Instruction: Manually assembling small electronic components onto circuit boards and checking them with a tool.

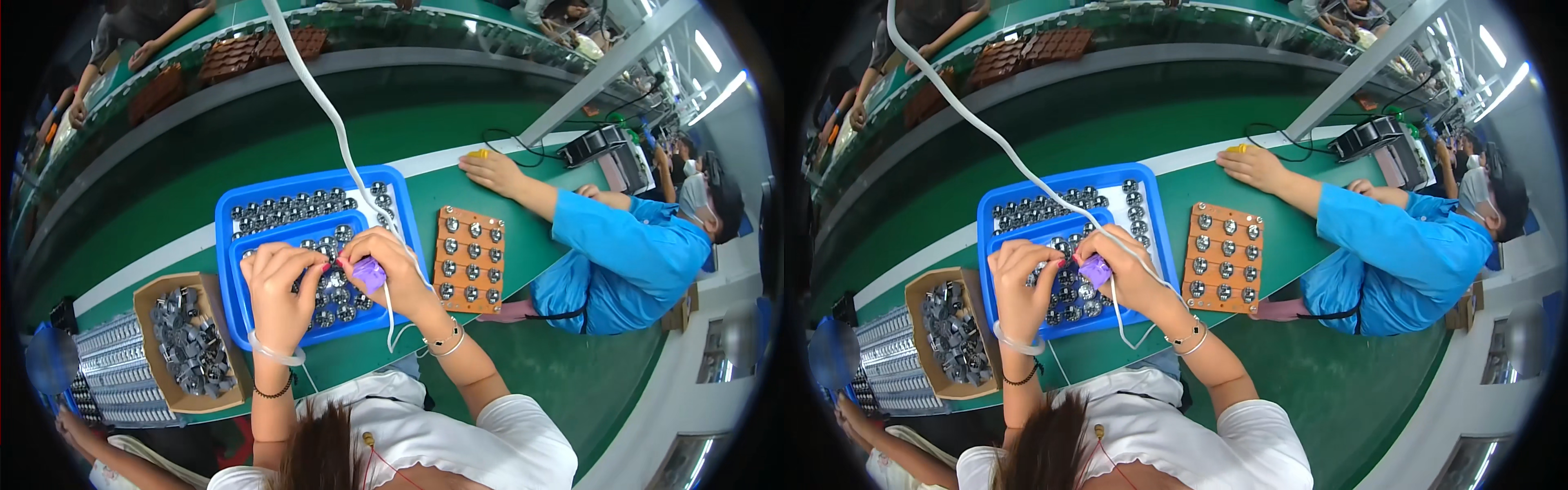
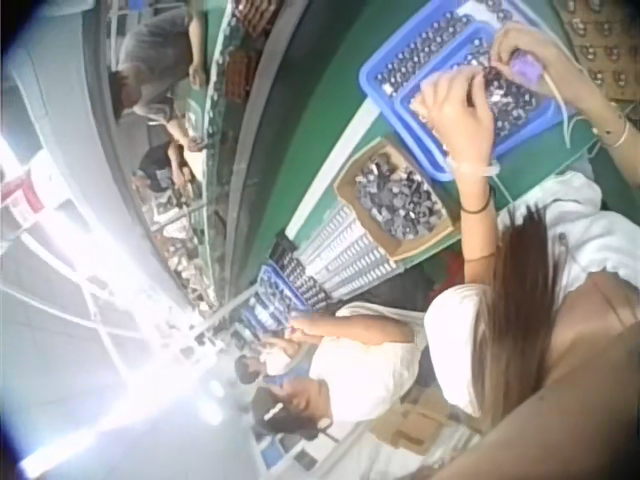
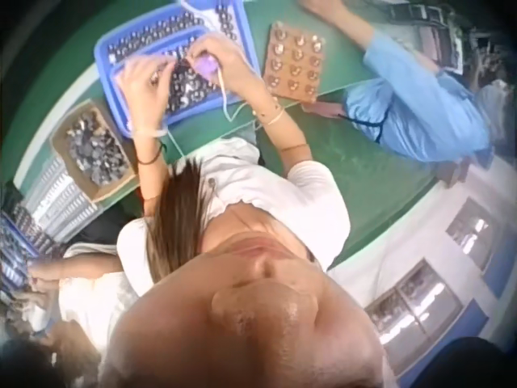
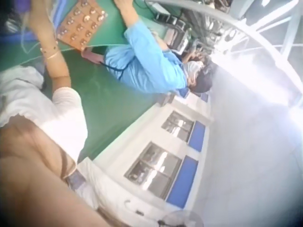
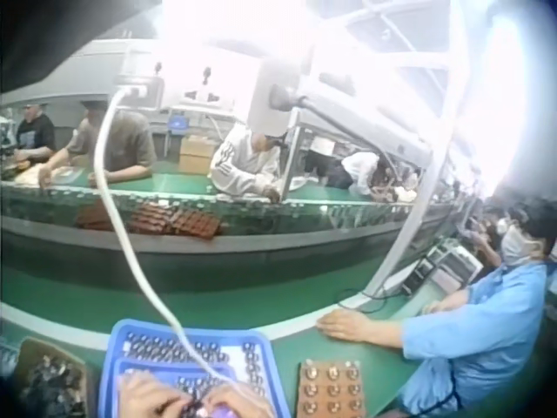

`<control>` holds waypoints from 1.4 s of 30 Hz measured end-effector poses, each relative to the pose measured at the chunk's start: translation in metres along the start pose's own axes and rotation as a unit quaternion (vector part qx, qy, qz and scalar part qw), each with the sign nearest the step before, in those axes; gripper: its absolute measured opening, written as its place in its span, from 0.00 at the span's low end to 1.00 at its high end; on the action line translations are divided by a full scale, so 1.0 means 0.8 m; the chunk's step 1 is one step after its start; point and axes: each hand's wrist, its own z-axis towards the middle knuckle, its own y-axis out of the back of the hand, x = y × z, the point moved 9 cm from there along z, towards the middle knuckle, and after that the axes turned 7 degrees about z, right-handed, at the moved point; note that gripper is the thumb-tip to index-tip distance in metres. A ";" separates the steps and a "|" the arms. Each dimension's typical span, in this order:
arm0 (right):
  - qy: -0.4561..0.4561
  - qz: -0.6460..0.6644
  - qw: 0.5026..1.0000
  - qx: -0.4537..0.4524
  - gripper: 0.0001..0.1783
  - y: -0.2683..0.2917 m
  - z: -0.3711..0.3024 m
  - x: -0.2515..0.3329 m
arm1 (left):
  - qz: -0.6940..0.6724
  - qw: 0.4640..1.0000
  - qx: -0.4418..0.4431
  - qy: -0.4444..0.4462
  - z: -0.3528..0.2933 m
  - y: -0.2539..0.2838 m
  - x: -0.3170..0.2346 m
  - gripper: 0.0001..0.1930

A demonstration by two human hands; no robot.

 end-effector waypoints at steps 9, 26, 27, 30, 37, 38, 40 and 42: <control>-0.255 -0.124 0.931 -0.229 0.06 0.141 -0.031 -0.106 | -0.001 0.999 0.026 0.038 -0.016 0.007 0.022 0.04; -0.149 0.254 0.950 -0.101 0.35 0.000 -0.021 -0.047 | -0.124 0.992 0.016 -0.012 -0.014 -0.038 -0.026 0.08; -0.149 0.244 0.952 -0.107 0.35 -0.002 -0.023 -0.044 | -0.102 0.994 -0.003 -0.037 -0.016 -0.035 -0.031 0.08; -0.156 0.270 0.944 -0.111 0.37 -0.007 -0.027 -0.045 | -0.127 0.992 -0.003 -0.023 -0.020 -0.030 -0.024 0.09; -0.177 0.216 0.960 0.002 0.27 -0.018 -0.030 -0.032 | -0.186 0.982 0.006 0.015 -0.022 -0.025 0.008 0.08; -0.166 0.192 0.966 0.045 0.24 -0.018 -0.031 -0.033 | -0.200 0.979 0.018 0.044 -0.023 -0.025 0.019 0.07; -0.173 0.194 0.965 -0.020 0.23 -0.004 -0.034 -0.040 | -0.165 0.984 0.007 0.070 -0.021 -0.021 0.041 0.06; -0.165 0.190 0.962 -0.104 0.21 0.016 -0.035 -0.045 | -0.040 0.997 -0.004 0.069 -0.021 -0.020 0.067 0.04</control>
